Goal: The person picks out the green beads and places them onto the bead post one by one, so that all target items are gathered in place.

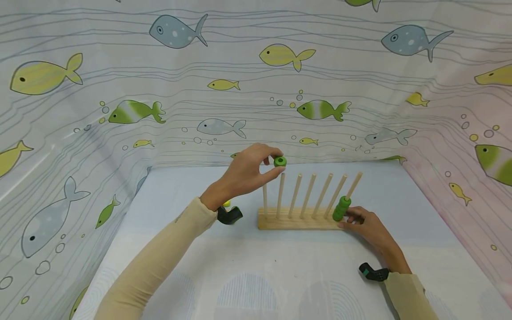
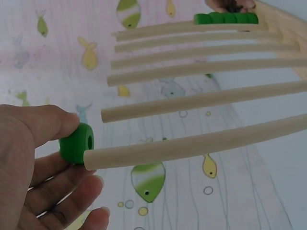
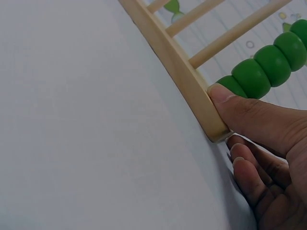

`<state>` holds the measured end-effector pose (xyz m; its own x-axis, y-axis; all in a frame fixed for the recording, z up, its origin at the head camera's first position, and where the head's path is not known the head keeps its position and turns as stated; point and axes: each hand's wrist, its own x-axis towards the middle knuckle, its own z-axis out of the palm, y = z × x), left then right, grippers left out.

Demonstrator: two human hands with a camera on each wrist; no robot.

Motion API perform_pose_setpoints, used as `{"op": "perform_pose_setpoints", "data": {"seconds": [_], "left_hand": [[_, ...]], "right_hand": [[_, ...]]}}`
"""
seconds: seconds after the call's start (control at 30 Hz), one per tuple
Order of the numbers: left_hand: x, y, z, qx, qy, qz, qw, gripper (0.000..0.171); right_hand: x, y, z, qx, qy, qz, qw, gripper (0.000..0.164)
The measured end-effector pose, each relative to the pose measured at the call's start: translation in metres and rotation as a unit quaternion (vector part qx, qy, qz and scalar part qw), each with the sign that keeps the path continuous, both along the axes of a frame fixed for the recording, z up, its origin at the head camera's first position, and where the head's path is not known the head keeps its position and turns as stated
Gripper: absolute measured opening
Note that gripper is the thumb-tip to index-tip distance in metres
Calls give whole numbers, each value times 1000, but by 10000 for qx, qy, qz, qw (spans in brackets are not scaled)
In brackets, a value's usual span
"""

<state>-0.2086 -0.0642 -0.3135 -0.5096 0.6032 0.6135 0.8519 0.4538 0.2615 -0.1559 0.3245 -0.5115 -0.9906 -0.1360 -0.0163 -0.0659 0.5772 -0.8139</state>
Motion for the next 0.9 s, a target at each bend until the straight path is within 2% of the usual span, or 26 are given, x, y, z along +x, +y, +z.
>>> {"op": "perform_pose_setpoints", "data": {"seconds": [0.27, 0.9], "left_hand": [[1, 15, 2, -19, -71, -155, 9999, 26], [9, 46, 3, -348, -226, -166, 9990, 29]], "right_hand": [[0, 2, -3, 33, -48, -24, 10000, 57], [1, 0, -1, -21, -47, -42, 10000, 56]]}}
